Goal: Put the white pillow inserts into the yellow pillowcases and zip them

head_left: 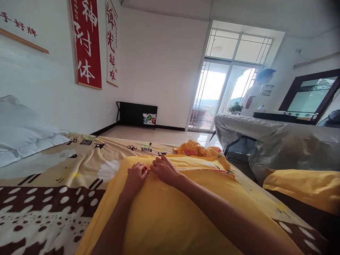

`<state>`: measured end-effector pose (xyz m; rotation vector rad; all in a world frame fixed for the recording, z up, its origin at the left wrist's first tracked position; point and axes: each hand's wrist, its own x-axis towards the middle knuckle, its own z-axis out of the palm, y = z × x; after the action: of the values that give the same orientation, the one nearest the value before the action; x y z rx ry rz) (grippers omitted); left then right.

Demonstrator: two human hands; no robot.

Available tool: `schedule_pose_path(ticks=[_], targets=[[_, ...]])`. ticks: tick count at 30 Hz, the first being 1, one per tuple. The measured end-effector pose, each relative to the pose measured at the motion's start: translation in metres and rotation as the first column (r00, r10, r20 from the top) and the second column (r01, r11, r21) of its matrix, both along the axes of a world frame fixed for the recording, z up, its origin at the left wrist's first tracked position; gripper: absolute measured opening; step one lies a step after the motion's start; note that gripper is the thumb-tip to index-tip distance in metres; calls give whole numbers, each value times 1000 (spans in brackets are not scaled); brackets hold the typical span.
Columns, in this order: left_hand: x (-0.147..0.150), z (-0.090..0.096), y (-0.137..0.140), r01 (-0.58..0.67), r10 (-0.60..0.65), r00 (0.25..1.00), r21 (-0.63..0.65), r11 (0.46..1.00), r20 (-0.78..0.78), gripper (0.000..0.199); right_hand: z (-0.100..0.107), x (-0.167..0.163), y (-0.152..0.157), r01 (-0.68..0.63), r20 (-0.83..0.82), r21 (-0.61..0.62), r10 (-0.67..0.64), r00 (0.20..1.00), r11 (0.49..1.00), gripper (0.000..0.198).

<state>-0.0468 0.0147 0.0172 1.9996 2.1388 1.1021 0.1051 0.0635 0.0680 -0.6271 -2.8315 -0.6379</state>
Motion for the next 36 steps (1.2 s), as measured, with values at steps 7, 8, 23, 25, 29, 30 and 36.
schedule_pose_path(ticks=[7,8,23,25,29,30,36], targets=[[2,-4,1,-58,60,998,59,997,-33,23,-9,-20,2,265,-125,-163,-287,950,950,30],[3,-4,1,-74,77,996,67,995,-46,24,-10,-23,1,267,-132,-162,-289,948,950,29],[7,-10,5,-176,192,974,133,975,-122,30,-24,-28,-8,231,-289,-104,-252,924,967,19],[7,-11,6,-178,194,974,138,974,-119,31,-29,-29,-10,193,-289,-91,-211,934,977,23],[6,-12,6,-181,198,975,151,972,-105,32,-31,-25,-12,310,-334,-237,-377,864,921,19],[6,-12,7,-180,196,975,152,972,-101,33,-31,-23,-12,336,-345,-266,-415,842,903,17],[5,-16,11,-174,186,980,156,972,-68,33,-24,1,-1,373,-381,-288,-463,800,882,11]])
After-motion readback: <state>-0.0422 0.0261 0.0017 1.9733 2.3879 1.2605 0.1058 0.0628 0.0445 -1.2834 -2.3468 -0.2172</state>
